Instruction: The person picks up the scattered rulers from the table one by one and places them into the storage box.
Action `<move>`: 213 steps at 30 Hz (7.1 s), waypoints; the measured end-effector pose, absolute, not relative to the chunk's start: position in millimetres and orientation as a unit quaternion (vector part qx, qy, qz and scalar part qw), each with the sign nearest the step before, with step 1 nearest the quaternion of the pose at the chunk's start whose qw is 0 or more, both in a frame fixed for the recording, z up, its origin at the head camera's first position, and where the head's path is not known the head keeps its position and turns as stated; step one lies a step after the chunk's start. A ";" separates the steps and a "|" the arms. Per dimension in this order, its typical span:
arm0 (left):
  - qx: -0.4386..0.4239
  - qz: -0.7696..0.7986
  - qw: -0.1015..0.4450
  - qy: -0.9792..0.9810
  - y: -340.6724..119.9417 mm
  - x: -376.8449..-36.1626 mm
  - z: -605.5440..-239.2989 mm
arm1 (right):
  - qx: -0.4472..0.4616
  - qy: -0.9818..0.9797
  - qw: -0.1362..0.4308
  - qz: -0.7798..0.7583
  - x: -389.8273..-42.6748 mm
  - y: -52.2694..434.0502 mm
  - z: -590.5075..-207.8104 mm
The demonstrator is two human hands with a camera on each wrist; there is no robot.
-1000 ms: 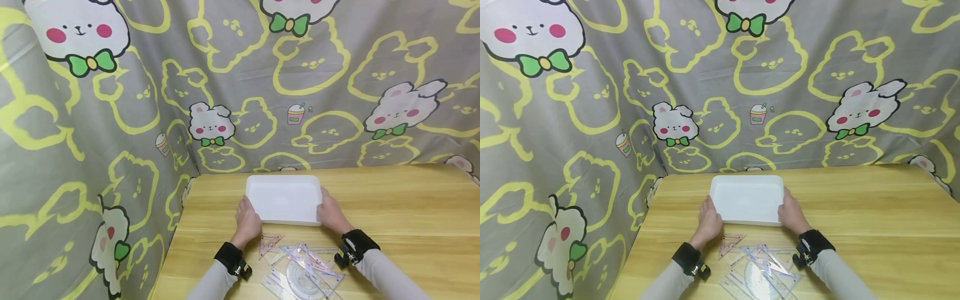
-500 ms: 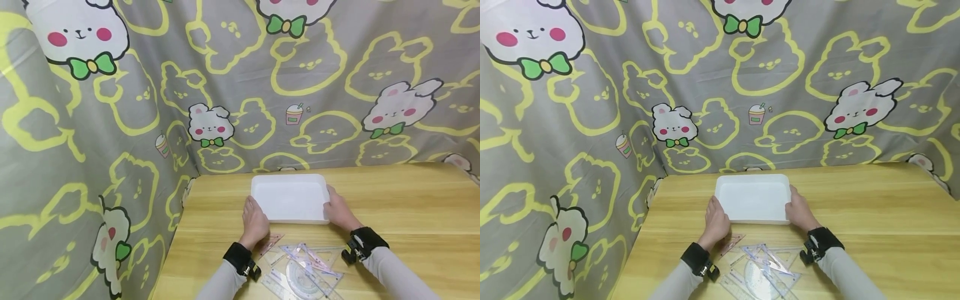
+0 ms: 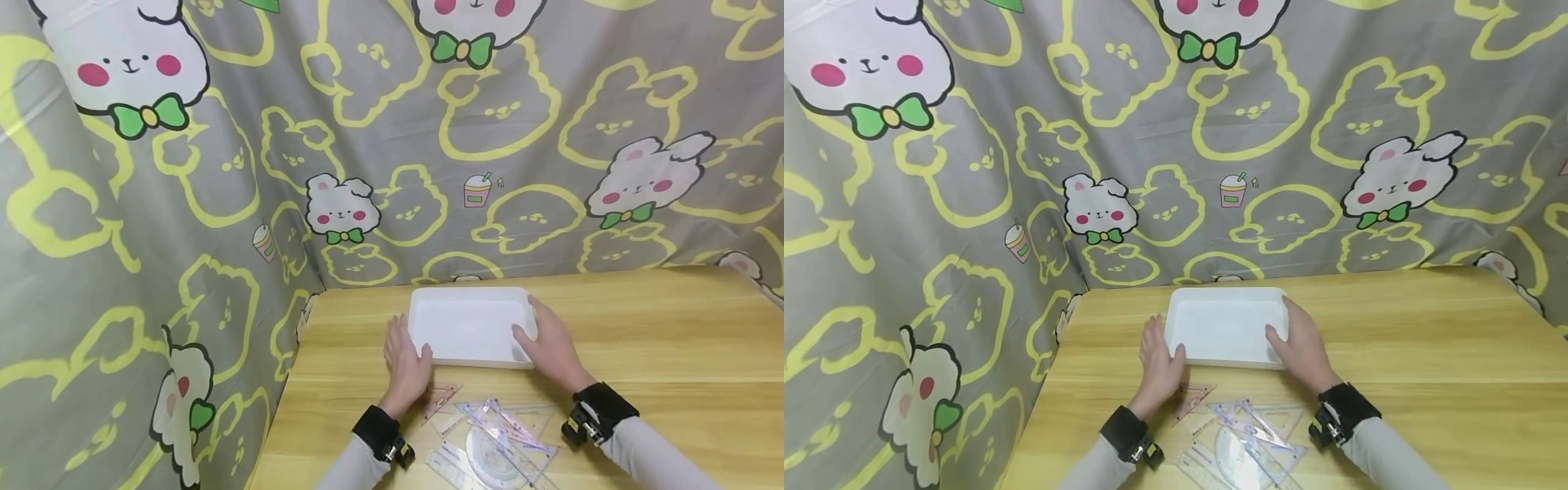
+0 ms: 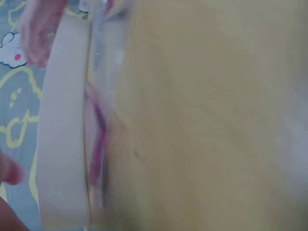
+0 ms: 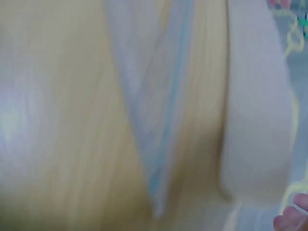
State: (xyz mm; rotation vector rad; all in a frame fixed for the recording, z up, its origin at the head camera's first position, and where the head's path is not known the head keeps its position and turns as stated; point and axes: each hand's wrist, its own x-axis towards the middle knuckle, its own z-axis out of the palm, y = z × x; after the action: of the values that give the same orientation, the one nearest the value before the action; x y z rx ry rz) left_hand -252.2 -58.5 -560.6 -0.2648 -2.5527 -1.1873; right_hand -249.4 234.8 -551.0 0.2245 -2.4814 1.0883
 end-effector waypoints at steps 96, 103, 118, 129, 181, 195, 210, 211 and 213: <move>-0.250 -0.546 -0.174 -0.780 -77.1 -253.5 -522.1 | 0.189 -0.832 -0.071 0.517 -215.5 170.4 -519.7; -0.264 -0.553 -0.171 -0.771 -52.6 -274.7 -520.3 | 0.170 -0.862 -0.004 0.478 -224.1 187.6 -513.9; -0.244 -0.605 -0.192 -0.734 -7.4 -311.7 -515.0 | 0.169 -0.906 0.085 0.378 -247.6 209.7 -504.8; -0.212 -0.608 -0.216 -0.734 27.9 -329.0 -527.7 | 0.186 -0.931 0.099 0.298 -260.7 229.6 -515.9; -0.276 -0.299 -0.069 -0.911 74.4 -323.7 -550.3 | 0.146 -0.970 0.148 0.122 -250.3 244.0 -539.7; -0.252 -0.316 -0.080 -0.911 80.1 -323.1 -556.6 | 0.142 -0.970 0.149 0.127 -251.5 246.2 -540.8; -0.267 -0.346 -0.113 -0.892 75.1 -319.2 -549.8 | 0.147 -0.958 0.185 0.161 -245.6 246.3 -544.3; -0.269 -0.348 -0.114 -0.891 73.9 -319.5 -548.0 | 0.147 -0.956 0.194 0.166 -244.4 246.0 -543.6; -0.272 -0.353 -0.111 -0.888 71.5 -320.4 -543.9 | 0.151 -0.950 0.211 0.172 -242.2 245.7 -541.9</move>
State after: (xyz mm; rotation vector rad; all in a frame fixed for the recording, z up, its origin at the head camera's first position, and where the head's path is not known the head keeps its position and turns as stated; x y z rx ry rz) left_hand -320.4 71.5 -543.9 -0.9223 -3.0060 -1.1954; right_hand -242.2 245.7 -541.9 0.4189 -2.6419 0.4775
